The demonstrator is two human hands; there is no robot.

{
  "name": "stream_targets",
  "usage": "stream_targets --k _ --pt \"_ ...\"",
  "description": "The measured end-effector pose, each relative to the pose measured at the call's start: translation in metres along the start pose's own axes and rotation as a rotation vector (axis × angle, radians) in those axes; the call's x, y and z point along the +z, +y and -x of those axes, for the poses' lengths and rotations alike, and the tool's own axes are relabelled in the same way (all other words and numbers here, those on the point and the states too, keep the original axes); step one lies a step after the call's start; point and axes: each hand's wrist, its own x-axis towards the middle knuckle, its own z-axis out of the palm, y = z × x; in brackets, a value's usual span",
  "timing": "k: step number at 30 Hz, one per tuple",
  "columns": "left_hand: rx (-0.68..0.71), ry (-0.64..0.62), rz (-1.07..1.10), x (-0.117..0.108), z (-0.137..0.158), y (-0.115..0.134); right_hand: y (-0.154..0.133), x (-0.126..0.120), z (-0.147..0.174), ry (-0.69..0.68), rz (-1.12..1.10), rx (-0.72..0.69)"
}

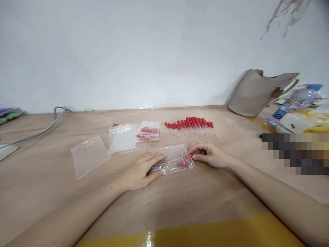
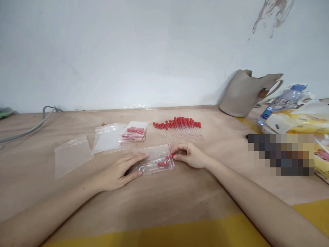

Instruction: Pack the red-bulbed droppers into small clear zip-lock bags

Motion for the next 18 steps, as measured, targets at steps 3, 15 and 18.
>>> stream_targets --k 3,15,18 --pt "-0.012 -0.005 -0.005 -0.001 -0.001 0.001 0.001 0.013 -0.004 0.07 -0.034 -0.009" --pt "0.012 -0.022 -0.01 0.0 -0.001 -0.001 -0.004 0.018 -0.009 0.057 -0.003 -0.044" --pt "0.01 -0.025 -0.005 0.002 -0.001 -0.004 0.002 0.01 -0.021 0.182 0.101 0.113"
